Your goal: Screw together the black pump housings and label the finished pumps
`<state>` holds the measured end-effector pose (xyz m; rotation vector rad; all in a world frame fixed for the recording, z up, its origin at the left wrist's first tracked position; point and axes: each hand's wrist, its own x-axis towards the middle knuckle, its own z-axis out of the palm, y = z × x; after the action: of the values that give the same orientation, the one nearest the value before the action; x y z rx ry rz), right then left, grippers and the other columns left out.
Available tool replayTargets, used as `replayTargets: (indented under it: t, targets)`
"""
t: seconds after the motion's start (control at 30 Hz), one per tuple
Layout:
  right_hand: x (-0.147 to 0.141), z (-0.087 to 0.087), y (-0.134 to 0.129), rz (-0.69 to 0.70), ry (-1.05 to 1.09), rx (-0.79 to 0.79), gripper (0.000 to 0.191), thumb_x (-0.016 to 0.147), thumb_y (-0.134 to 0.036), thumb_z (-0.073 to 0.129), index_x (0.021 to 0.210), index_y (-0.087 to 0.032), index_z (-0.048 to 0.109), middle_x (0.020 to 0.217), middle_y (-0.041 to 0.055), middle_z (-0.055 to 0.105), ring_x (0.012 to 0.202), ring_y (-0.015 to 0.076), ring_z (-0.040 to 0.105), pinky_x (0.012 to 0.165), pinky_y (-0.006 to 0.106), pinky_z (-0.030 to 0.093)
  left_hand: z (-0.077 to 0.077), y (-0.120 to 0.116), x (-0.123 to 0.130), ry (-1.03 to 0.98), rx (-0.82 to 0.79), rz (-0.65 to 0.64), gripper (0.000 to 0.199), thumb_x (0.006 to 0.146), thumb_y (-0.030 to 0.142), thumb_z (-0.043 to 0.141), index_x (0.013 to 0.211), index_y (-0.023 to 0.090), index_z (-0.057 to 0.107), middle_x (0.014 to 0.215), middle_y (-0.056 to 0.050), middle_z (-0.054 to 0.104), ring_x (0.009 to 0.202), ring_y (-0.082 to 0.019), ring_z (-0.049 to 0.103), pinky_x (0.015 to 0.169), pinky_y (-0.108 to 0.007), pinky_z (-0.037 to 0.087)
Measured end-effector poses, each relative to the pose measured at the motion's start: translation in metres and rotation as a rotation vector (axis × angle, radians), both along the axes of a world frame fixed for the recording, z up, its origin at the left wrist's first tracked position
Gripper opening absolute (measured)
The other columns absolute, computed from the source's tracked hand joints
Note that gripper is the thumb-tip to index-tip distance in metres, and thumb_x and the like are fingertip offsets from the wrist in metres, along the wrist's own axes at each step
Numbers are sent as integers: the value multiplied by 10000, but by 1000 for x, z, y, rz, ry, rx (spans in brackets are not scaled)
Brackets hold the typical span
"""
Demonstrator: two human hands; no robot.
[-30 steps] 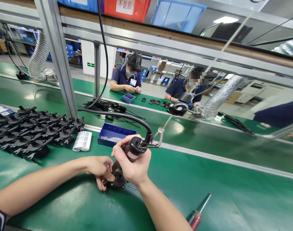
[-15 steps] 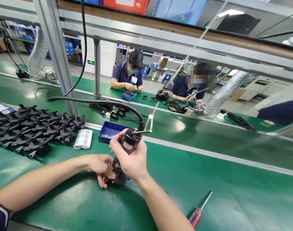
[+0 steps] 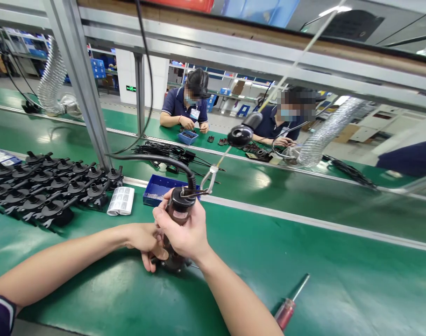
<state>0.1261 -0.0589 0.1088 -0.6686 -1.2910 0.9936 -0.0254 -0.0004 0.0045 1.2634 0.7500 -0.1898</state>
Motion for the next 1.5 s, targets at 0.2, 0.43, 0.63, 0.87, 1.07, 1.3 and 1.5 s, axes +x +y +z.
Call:
replayTargets:
  t: [0.2,0.43,0.63,0.87,1.07,1.3,1.5]
  targets:
    - [-1,-9,7,165,81,-179,395,942,-456,851,1161,-224,617,675,-55,702,492,146,662,483,257,578,15,-13,2,32,135,-17,178,692,143,770,848,161,687,697,-15,705,507,-181,700,457,-259,623]
    - [26,21,-7,16,151,96,274,927,-306,887,1114,-253,693,764,-38,752,499,131,678,482,238,573,48,-18,-13,-4,290,-133,487,768,161,789,1244,235,720,1081,-18,707,543,-124,685,497,-256,602]
    - [52,38,-16,-212,108,256,243,919,-262,900,1101,-259,738,738,-25,754,519,161,687,483,279,578,65,-9,-20,-60,365,-428,415,891,121,674,1260,219,839,1094,-54,791,777,-183,763,645,-245,597]
    - [55,43,-21,-266,117,287,242,907,-260,906,1098,-261,758,741,-21,748,501,164,666,475,306,559,68,-21,-12,-431,405,-561,202,978,247,751,1106,238,906,1241,-92,827,1210,-287,767,1064,-321,585]
    - [57,48,-22,-370,114,399,251,868,-190,899,1072,-236,760,706,-31,747,486,164,663,451,298,558,65,-8,-19,18,608,-248,93,864,218,890,954,200,874,910,-43,841,822,-200,763,727,-249,541]
    - [60,50,-23,-382,113,410,248,865,-187,879,1075,-252,765,692,-44,741,487,163,677,439,282,560,98,-19,-29,284,690,-147,134,882,233,827,780,207,745,709,-3,784,618,-183,713,552,-249,448]
    - [58,49,-23,-336,113,402,251,875,-174,880,1083,-236,755,712,-38,743,501,158,687,462,279,588,100,-22,-31,319,671,-436,285,1005,239,672,722,212,689,696,-11,779,629,-204,772,633,-269,557]
